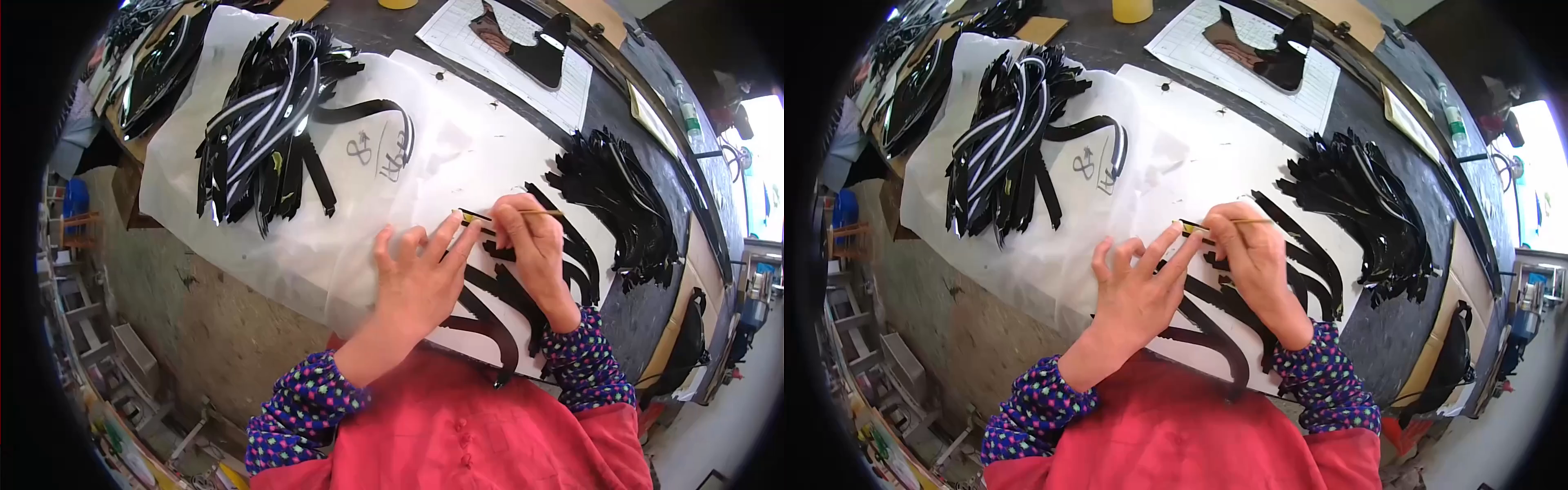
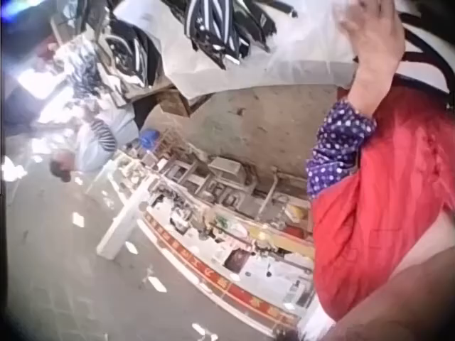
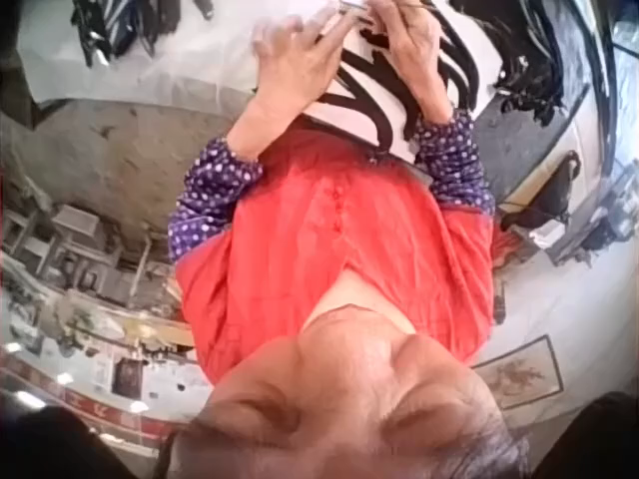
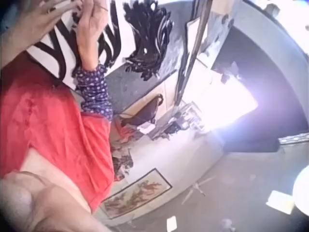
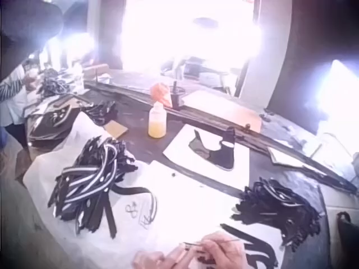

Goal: Applying adhesive to leather shoe components using a small brush on a workbench.

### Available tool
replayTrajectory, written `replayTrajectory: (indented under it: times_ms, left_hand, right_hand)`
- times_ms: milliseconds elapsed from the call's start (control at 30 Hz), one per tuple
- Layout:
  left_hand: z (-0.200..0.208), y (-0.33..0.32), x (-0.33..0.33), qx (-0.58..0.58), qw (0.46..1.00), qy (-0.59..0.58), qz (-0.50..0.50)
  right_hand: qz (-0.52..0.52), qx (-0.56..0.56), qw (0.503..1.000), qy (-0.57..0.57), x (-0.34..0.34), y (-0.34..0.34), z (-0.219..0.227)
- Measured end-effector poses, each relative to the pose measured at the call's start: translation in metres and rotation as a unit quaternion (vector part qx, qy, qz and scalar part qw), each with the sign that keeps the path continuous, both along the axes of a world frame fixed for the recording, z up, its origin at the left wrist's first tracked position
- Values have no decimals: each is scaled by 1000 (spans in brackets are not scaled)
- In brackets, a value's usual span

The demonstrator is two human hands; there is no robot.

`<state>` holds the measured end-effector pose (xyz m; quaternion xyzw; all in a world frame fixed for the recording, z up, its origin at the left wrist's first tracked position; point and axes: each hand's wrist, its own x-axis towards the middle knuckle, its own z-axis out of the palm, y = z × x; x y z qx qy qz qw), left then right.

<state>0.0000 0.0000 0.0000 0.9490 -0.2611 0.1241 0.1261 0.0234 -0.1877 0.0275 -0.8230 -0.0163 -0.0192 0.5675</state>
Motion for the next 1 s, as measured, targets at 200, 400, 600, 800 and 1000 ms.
replayTrajectory:
  times_ms: [200,400,600,800,1000]
  left_hand:
    - [5,2,2,-30,1000,5,-5]
    - [12,4,3,-46,998,44,-20]
    - [17,-9,-19,-82,995,-12,-64]
    - [2,-22,-29,-51,997,-27,-46]
    - [1,-18,-34,-22,999,-21,-36]
  right_hand:
    - [41,-232,947,-216,-14,-10,-2]
    - [-1,-199,955,-220,-16,-10,-12]
    - [-28,-146,968,-200,-13,-13,-19]
    - [-81,-89,978,-171,-14,-14,-14]
    - [-61,26,998,0,-44,-42,16]
